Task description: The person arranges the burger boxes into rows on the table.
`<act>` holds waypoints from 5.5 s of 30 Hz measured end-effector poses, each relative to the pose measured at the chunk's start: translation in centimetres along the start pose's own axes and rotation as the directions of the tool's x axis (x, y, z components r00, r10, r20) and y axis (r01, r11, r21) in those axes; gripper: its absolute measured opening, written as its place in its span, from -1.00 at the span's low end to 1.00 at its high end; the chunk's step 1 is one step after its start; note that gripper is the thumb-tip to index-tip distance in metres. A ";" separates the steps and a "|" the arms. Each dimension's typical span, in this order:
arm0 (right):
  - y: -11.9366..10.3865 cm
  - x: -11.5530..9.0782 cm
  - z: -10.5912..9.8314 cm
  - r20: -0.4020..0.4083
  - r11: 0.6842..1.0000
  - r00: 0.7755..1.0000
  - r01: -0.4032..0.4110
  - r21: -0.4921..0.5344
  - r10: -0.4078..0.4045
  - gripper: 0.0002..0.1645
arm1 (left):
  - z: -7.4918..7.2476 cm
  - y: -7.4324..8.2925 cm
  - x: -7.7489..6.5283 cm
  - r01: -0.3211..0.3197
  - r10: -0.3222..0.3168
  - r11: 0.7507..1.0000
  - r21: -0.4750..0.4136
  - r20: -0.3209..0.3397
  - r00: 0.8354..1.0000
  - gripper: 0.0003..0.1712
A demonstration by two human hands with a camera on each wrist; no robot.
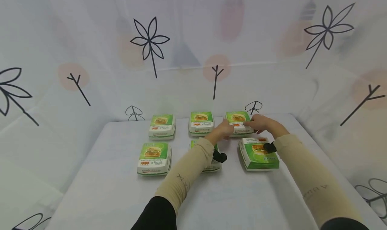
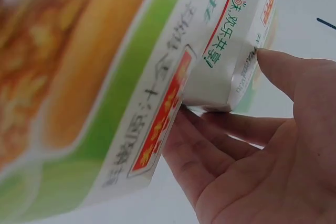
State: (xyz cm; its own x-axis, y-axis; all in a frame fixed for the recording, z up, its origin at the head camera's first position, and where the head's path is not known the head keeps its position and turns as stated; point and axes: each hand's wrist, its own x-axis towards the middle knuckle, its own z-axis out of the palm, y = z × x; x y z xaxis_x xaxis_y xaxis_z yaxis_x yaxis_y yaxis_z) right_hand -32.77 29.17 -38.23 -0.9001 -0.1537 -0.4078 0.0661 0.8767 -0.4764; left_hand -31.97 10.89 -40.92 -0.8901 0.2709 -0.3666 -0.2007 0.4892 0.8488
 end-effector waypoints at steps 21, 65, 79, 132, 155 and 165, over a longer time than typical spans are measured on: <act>-0.6 0.7 -0.8 -0.020 0.998 0.999 0.035 -0.058 -0.036 -0.41 | -1.0 0.7 0.6 0.039 -0.038 0.999 -0.033 0.031 0.999 -0.15; 4.1 -9.7 -0.6 0.015 0.994 0.994 0.109 -0.031 -0.108 -0.16 | -0.1 -0.2 -9.5 -0.276 0.209 0.917 0.289 0.242 0.948 -0.10; 6.1 -9.4 1.6 0.060 0.989 0.992 0.105 0.104 -0.112 -0.06 | 2.4 -1.6 -9.7 -0.203 0.112 0.902 0.381 0.247 0.962 -0.11; 4.9 -10.6 2.9 0.086 0.997 0.994 0.057 0.047 -0.061 -0.06 | 2.3 -1.9 -7.6 -0.118 0.046 0.954 0.275 0.255 0.966 -0.54; 3.5 -9.8 2.6 0.101 0.993 0.994 0.032 0.117 -0.044 -0.12 | 2.2 -1.9 -7.0 -0.127 0.058 0.944 0.306 0.223 0.973 -0.29; 4.2 -9.3 2.8 0.150 0.978 0.988 0.002 0.210 -0.034 -0.14 | 3.1 -1.8 -7.3 -0.134 0.049 0.929 0.346 0.242 0.969 -0.33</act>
State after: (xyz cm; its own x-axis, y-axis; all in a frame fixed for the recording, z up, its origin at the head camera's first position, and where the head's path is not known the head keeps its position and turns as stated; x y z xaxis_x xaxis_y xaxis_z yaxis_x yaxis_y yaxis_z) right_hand -22.86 32.96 -38.60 -0.8272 -0.2499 -0.5033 0.1535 0.7612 -0.6301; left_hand -23.82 10.60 -40.99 -0.7733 0.4873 -0.4056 0.0741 0.7048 0.7055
